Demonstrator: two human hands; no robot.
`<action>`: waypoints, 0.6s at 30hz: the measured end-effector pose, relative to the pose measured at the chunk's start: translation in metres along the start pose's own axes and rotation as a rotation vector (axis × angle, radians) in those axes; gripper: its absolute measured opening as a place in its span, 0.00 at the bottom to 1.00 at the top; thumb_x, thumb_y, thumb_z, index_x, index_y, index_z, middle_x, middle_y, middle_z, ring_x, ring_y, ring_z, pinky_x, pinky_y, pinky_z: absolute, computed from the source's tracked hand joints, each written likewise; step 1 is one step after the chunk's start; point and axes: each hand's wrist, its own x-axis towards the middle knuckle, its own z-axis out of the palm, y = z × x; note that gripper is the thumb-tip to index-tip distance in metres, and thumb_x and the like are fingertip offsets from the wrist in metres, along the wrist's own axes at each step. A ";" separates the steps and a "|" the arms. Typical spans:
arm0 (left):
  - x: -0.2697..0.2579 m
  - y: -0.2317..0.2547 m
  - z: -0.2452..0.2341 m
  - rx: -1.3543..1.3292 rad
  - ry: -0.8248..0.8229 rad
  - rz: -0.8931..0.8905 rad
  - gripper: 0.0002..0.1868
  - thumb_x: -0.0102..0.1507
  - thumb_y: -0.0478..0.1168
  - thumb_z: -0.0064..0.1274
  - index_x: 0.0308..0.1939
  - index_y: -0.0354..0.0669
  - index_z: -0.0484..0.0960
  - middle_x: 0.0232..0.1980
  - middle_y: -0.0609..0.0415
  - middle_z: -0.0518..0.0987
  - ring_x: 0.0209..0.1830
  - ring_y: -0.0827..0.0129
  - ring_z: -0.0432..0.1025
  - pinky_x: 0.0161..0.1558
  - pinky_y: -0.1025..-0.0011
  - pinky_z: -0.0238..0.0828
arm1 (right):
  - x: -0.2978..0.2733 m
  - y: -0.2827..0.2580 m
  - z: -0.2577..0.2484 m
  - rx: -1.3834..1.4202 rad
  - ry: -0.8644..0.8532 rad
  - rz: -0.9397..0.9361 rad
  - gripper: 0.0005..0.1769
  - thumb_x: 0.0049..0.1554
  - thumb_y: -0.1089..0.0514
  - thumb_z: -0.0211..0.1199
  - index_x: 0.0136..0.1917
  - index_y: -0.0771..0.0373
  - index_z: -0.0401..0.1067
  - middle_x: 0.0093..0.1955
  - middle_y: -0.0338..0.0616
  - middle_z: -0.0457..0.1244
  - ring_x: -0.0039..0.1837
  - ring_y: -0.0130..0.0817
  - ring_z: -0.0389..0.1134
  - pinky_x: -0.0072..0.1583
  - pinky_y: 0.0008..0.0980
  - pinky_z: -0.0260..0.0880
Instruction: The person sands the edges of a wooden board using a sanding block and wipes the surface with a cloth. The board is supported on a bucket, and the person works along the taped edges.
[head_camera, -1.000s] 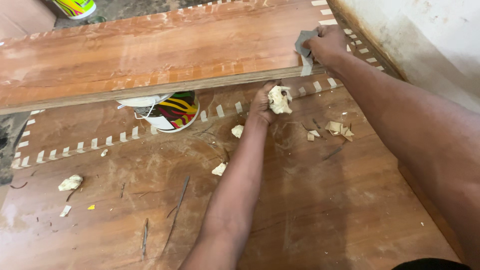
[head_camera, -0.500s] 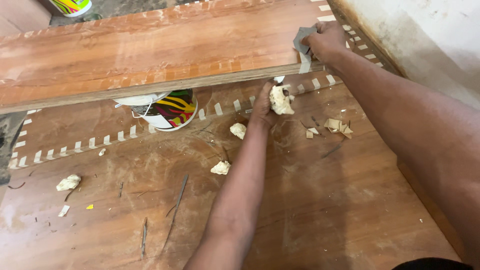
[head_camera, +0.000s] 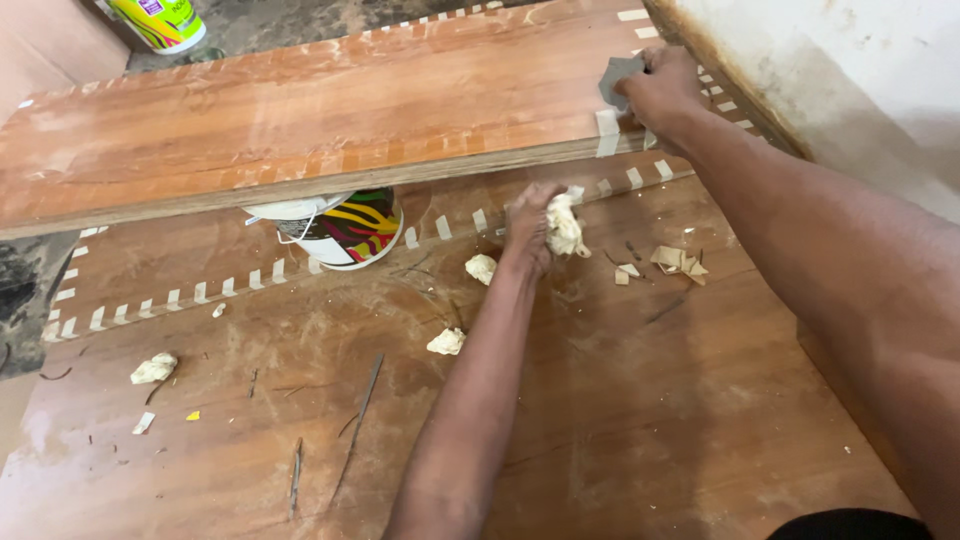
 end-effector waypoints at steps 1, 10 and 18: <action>-0.002 0.007 0.011 0.022 -0.035 0.017 0.07 0.61 0.37 0.60 0.39 0.40 0.78 0.34 0.47 0.81 0.25 0.64 0.76 0.28 0.61 0.78 | 0.001 0.002 -0.004 -0.073 0.012 -0.068 0.05 0.58 0.63 0.63 0.47 0.68 0.74 0.41 0.49 0.68 0.40 0.34 0.70 0.42 0.35 0.71; 0.020 0.145 0.128 1.952 -0.021 0.293 0.19 0.57 0.62 0.64 0.35 0.54 0.83 0.33 0.59 0.83 0.32 0.75 0.75 0.35 0.68 0.77 | 0.009 0.010 -0.009 -0.297 -0.131 -0.146 0.12 0.57 0.62 0.63 0.53 0.66 0.70 0.49 0.52 0.67 0.50 0.41 0.70 0.51 0.43 0.71; 0.018 0.132 0.085 2.730 -0.553 0.716 0.17 0.61 0.53 0.57 0.32 0.42 0.84 0.32 0.51 0.83 0.32 0.65 0.78 0.32 0.63 0.75 | 0.013 0.009 -0.006 -0.366 -0.085 -0.253 0.12 0.56 0.61 0.67 0.53 0.66 0.73 0.48 0.52 0.68 0.50 0.41 0.69 0.53 0.41 0.69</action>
